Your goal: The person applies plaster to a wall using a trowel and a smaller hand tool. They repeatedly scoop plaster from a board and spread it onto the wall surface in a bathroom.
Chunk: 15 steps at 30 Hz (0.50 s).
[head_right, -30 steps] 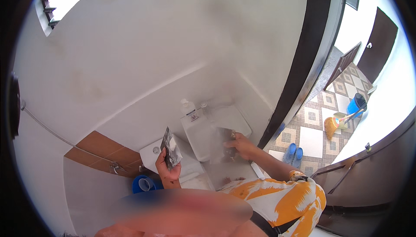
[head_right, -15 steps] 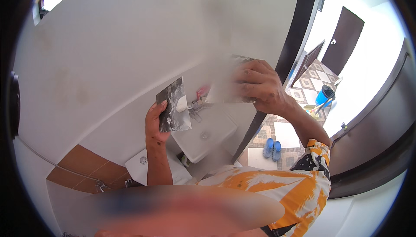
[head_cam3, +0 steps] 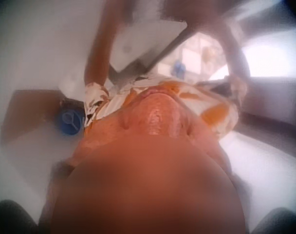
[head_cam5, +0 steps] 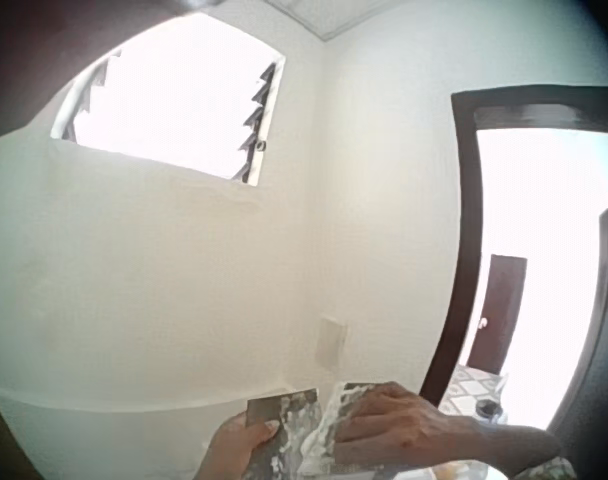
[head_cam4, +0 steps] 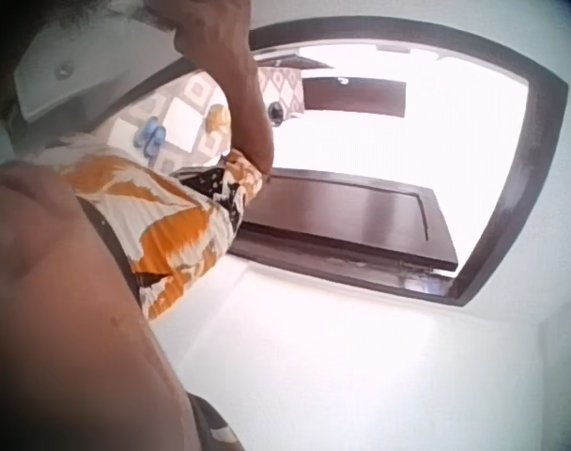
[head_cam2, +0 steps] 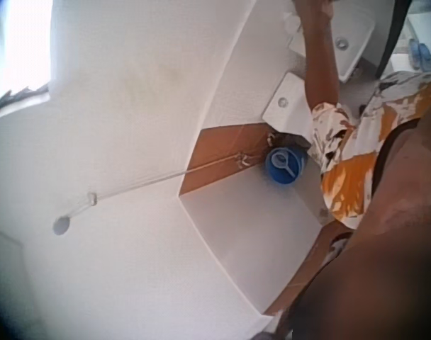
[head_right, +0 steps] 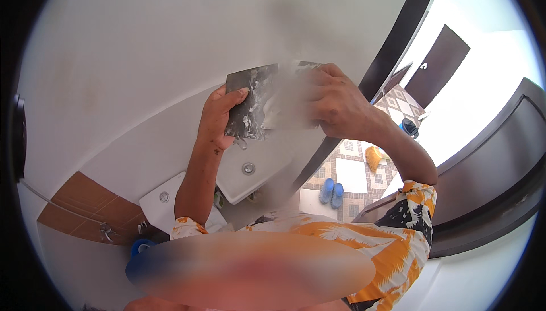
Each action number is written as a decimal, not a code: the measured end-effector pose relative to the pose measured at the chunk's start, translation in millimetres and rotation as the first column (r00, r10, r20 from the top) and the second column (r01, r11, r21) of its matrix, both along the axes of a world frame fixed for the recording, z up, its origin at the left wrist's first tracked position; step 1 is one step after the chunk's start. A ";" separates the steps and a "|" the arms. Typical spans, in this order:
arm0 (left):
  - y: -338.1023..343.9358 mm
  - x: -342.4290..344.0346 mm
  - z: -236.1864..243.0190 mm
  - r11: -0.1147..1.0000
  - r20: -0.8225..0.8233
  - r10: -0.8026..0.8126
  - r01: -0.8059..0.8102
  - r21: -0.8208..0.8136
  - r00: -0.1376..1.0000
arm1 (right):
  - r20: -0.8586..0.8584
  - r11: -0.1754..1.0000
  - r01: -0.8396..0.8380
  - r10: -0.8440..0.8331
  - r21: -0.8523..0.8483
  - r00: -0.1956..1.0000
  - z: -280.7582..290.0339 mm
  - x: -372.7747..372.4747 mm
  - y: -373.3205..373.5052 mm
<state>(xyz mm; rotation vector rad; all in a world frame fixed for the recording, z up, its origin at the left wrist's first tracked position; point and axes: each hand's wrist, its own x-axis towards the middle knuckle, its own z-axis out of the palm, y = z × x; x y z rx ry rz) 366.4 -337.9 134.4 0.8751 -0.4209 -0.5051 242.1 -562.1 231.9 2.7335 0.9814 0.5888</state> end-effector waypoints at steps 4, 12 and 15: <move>2.0 6.6 9.9 0.998 -0.061 0.056 -0.057 -0.006 0.997 | -0.025 0.998 0.060 -0.060 0.028 0.998 14.1 -3.4 -7.1; -10.1 31.8 24.8 0.984 0.069 0.162 -0.156 -0.085 0.984 | 0.079 1.000 -0.013 0.013 -0.009 0.997 19.3 10.0 3.2; 3.0 64.2 41.0 0.803 0.159 0.497 -0.382 -0.458 0.853 | 0.306 0.952 0.261 -0.203 -0.162 0.930 50.9 -15.8 -24.1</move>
